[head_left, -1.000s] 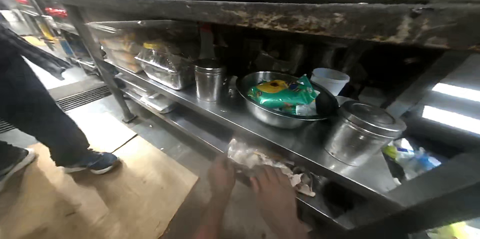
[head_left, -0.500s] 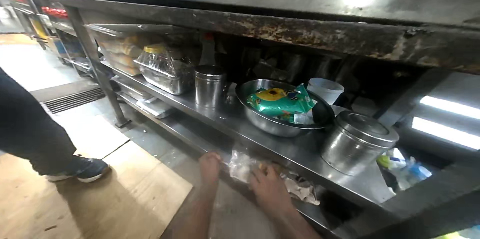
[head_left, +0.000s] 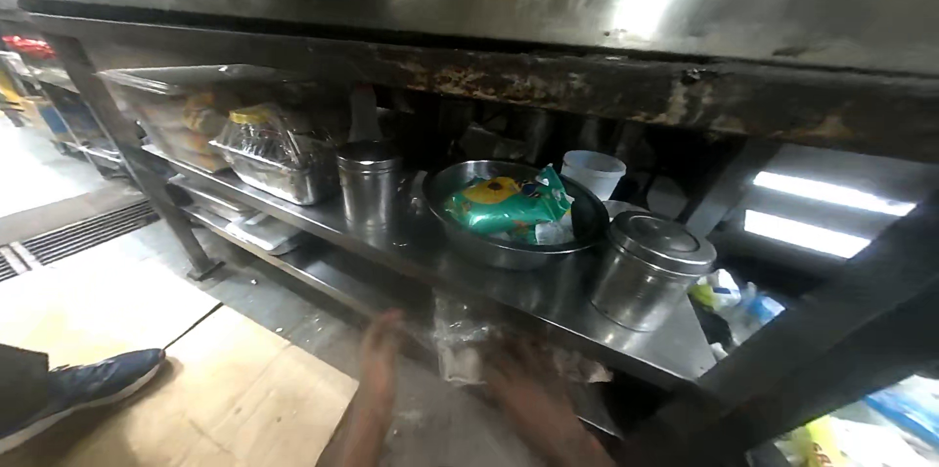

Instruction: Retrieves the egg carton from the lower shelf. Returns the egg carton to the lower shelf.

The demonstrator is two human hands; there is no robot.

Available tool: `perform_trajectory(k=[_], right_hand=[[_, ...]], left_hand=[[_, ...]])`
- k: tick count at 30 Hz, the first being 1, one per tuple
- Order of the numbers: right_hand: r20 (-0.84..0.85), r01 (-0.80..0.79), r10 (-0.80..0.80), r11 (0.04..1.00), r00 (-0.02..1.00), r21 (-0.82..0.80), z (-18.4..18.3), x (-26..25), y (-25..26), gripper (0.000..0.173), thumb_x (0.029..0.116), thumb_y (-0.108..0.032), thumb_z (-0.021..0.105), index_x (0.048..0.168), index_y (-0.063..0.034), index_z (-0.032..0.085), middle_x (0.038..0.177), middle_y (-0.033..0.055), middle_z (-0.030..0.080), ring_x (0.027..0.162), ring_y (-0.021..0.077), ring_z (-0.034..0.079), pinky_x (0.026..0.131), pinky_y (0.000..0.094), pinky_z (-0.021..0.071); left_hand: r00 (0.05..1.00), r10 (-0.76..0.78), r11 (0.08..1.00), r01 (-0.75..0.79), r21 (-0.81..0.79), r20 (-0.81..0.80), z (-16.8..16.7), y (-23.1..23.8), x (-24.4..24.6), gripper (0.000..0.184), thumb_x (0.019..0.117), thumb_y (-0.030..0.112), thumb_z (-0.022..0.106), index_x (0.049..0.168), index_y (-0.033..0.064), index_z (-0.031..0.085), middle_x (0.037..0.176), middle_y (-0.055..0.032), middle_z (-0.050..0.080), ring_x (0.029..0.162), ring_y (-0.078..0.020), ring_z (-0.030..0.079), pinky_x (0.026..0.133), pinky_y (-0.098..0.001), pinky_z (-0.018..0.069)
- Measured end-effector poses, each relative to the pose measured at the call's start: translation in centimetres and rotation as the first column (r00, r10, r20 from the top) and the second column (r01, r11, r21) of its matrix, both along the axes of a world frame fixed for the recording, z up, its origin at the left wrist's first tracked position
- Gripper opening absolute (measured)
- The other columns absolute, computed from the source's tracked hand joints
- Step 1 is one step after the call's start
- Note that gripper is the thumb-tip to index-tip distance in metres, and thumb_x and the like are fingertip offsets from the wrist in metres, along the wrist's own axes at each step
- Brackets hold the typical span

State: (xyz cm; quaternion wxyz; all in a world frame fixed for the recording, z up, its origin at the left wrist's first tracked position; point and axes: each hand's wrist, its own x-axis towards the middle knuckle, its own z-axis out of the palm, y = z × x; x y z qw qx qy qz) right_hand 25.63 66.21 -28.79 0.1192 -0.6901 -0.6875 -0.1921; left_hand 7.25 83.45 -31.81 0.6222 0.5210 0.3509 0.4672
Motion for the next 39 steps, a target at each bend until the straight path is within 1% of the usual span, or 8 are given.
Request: perform_trajectory(k=[4, 12, 17, 21, 25, 28, 31, 39], right_hand=[[0.018, -0.003, 0.002, 0.998, 1.000, 0.060, -0.6, -0.1, 0.1, 0.014, 0.0933, -0.030, 0.071, 0.105, -0.0232, 0.074, 0.125, -0.0045, 0.071, 0.122, 0.0277, 0.063, 0.092, 0.0541, 0.0550], [0.043, 0.009, -0.013, 0.997, 0.999, 0.082, -0.1, -0.6, -1.4, 0.012, 0.0917, -0.023, 0.072, 0.103, -0.0229, 0.073, 0.126, -0.0067, 0.070, 0.120, 0.0234, 0.064, 0.098, 0.0546, 0.0522], [0.001, 0.011, -0.011, 0.988, 1.000, 0.156, 0.2, 0.6, -3.5, 0.015, 0.0905, -0.021, 0.072, 0.105, -0.0258, 0.074, 0.123, -0.0084, 0.071, 0.120, 0.0229, 0.064, 0.095, 0.0541, 0.0525], [-0.214, -0.030, 0.031, 1.000, 0.976, 0.008, 1.7, 1.5, -3.5, 0.016, 0.0971, -0.026, 0.067, 0.112, -0.0239, 0.073, 0.133, -0.0031, 0.066, 0.130, 0.0276, 0.057, 0.099, 0.0563, 0.0510], [-0.438, -0.087, 0.068, 0.996, 0.896, -0.024, 2.3, 2.0, -3.3, 0.020, 0.1006, -0.028, 0.063, 0.113, -0.0164, 0.072, 0.136, 0.0048, 0.063, 0.133, 0.0307, 0.053, 0.106, 0.0561, 0.0460], [-0.381, 0.034, 0.070, 0.965, 0.922, 0.262, 0.0, 0.9, -3.6, 0.020, 0.1011, -0.036, 0.062, 0.107, -0.0193, 0.071, 0.125, 0.0065, 0.068, 0.120, 0.0325, 0.062, 0.098, 0.0557, 0.0525], [-0.238, 0.125, 0.003, 0.844, 0.971, 0.521, -2.8, -0.6, -3.2, 0.021, 0.1020, -0.036, 0.060, 0.105, -0.0179, 0.069, 0.108, 0.0058, 0.072, 0.102, 0.0255, 0.070, 0.086, 0.0444, 0.0595], [-0.292, 0.277, -0.245, 0.958, 0.924, 0.073, -6.0, -3.0, -3.8, 0.049, 0.0936, -0.021, 0.065, 0.141, -0.0299, 0.059, 0.141, -0.0001, 0.063, 0.136, 0.0344, 0.053, 0.102, 0.0621, 0.0481]], left_hand=[[0.848, 0.012, 0.770, 0.330, 0.546, -0.530, 1.2, -1.6, 1.8, 0.028, 0.0891, 0.045, 0.073, 0.110, 0.0268, 0.079, 0.122, -0.0007, 0.068, 0.117, -0.0196, 0.062, 0.101, -0.0555, 0.0481], [0.841, 0.017, 0.983, 0.084, 0.162, -0.541, 5.4, 3.1, 4.5, 0.023, 0.1013, 0.021, 0.063, 0.110, 0.0019, 0.072, 0.100, -0.0143, 0.071, 0.090, -0.0249, 0.069, 0.084, -0.0472, 0.0564], [0.627, 0.148, 0.988, -0.068, 0.136, -0.765, 4.8, 5.2, 9.4, 0.053, 0.0929, 0.022, 0.073, 0.137, -0.0032, 0.057, 0.132, -0.0246, 0.063, 0.126, -0.0366, 0.060, 0.107, -0.0527, 0.0482], [0.840, 0.124, 0.952, 0.049, 0.302, -0.528, 4.6, 0.7, 6.3, 0.050, 0.0939, 0.025, 0.069, 0.135, -0.0024, 0.058, 0.147, -0.0283, 0.047, 0.136, -0.0395, 0.048, 0.109, -0.0523, 0.0468], [0.733, 0.189, 0.406, 0.547, 0.732, -0.654, 3.2, -5.9, 1.0, 0.078, 0.0843, 0.074, 0.063, 0.139, 0.0193, 0.063, 0.152, -0.0102, 0.053, 0.141, -0.0339, 0.047, 0.112, -0.0599, 0.0407], [0.716, 0.357, 0.157, 0.586, 0.795, -0.599, 3.6, -4.8, 1.2, 0.051, 0.0841, 0.040, 0.073, 0.125, 0.0102, 0.070, 0.129, -0.0115, 0.070, 0.125, -0.0346, 0.063, 0.100, -0.0558, 0.0545], [0.731, 0.325, 0.165, 0.581, 0.797, -0.600, 6.0, -3.7, 2.3, 0.039, 0.0732, 0.007, 0.070, 0.112, 0.0079, 0.076, 0.117, -0.0122, 0.074, 0.113, -0.0338, 0.070, 0.091, -0.0523, 0.0595], [0.726, 0.198, 0.491, 0.509, 0.707, -0.659, 10.3, -1.2, 1.9, 0.024, 0.0886, 0.009, 0.067, 0.111, 0.0085, 0.076, 0.098, -0.0103, 0.076, 0.083, -0.0263, 0.073, 0.076, -0.0540, 0.0607]])
